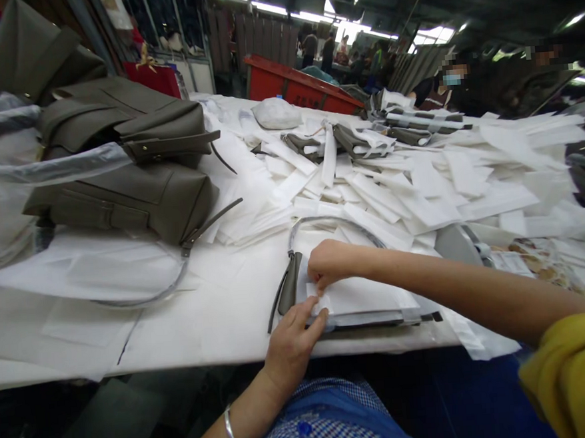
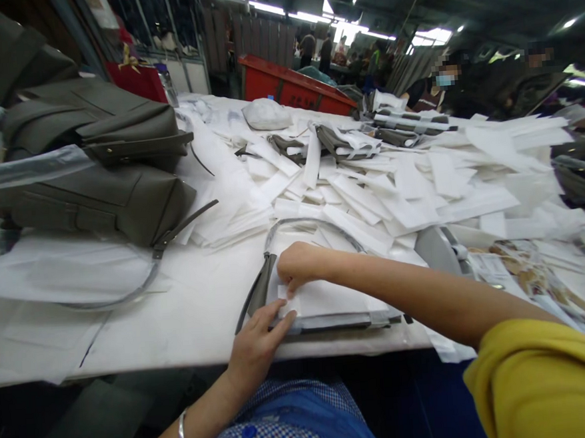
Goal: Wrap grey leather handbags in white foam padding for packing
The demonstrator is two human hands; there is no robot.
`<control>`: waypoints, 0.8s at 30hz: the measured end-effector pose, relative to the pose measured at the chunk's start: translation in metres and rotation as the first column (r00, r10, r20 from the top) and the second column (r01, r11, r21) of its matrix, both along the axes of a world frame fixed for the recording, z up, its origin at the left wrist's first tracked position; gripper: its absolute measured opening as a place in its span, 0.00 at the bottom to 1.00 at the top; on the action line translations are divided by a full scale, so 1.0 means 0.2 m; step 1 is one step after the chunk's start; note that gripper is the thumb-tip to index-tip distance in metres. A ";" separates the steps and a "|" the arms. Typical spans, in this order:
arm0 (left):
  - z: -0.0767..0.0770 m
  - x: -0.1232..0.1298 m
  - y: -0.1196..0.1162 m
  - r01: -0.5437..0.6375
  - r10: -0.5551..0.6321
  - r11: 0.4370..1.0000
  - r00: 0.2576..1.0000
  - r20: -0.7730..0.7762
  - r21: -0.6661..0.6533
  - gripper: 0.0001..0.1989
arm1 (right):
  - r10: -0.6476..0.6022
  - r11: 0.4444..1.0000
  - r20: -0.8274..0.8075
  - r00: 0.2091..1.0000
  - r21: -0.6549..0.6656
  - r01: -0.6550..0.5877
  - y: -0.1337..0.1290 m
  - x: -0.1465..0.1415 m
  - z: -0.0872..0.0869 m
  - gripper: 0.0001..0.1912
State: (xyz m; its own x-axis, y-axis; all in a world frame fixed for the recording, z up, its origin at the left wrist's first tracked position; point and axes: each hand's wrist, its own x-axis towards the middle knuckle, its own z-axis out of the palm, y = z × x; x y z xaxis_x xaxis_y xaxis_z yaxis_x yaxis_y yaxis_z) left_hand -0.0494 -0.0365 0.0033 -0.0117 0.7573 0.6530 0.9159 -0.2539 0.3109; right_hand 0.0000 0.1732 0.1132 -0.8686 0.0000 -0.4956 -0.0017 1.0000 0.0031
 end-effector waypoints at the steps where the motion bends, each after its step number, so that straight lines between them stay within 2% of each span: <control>1: 0.00 0.00 0.00 -0.005 0.005 1.000 1.000 0.005 -0.007 0.16 | -0.003 1.000 0.009 1.000 0.026 0.002 0.00 -0.01 -0.01 0.12; 4: 0.00 0.00 0.00 0.021 -0.021 0.999 1.000 0.006 -0.045 0.14 | -0.042 0.995 0.027 0.999 0.097 0.040 0.03 -0.05 -0.03 0.20; 6: -0.01 -0.01 0.00 0.045 -0.045 0.998 0.999 0.003 -0.053 0.15 | -0.086 0.993 0.037 0.996 0.083 0.082 0.07 -0.06 -0.05 0.25; 9: -0.03 -0.01 0.01 0.051 -0.051 0.998 0.999 0.004 -0.039 0.16 | -0.254 0.967 0.046 0.966 -0.018 0.255 0.17 -0.08 -0.08 0.27; 11: -0.04 -0.01 0.01 0.046 -0.046 0.999 0.999 0.002 -0.025 0.16 | -0.393 0.912 0.043 0.919 -0.108 0.395 0.23 -0.07 -0.09 0.27; 13: -0.04 0.00 0.01 0.032 -0.032 0.999 0.999 0.001 -0.005 0.15 | -0.460 0.865 0.043 0.887 -0.204 0.459 0.26 -0.05 -0.08 0.27; 16: -0.04 0.02 0.00 0.011 -0.011 1.000 1.000 0.005 0.027 0.15 | -0.473 0.830 0.014 0.881 -0.329 0.451 0.23 0.04 -0.06 0.29; 18: -0.05 0.03 0.00 -0.002 0.001 0.999 1.000 0.016 0.043 0.15 | -0.492 0.796 -0.019 0.870 -0.413 0.441 0.17 0.12 -0.07 0.36; 22: -0.07 0.04 -0.01 -0.014 0.014 0.998 1.000 0.002 0.056 0.16 | -0.560 0.737 -0.106 0.822 -0.515 0.437 0.07 0.25 -0.16 0.59; 24: -0.08 0.03 -0.01 -0.015 0.016 0.997 1.000 -0.014 0.070 0.17 | -0.612 0.702 -0.114 0.782 -0.534 0.471 0.05 0.27 -0.22 0.60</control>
State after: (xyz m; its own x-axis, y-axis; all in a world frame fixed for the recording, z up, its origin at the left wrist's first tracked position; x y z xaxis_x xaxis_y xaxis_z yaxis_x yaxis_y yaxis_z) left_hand -0.0428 -0.0378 -0.0123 -0.0135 0.7093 0.7048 0.9241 -0.2604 0.2798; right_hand 0.0533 0.1842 0.0687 -0.8813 0.3514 -0.3158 0.4711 0.7043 -0.5311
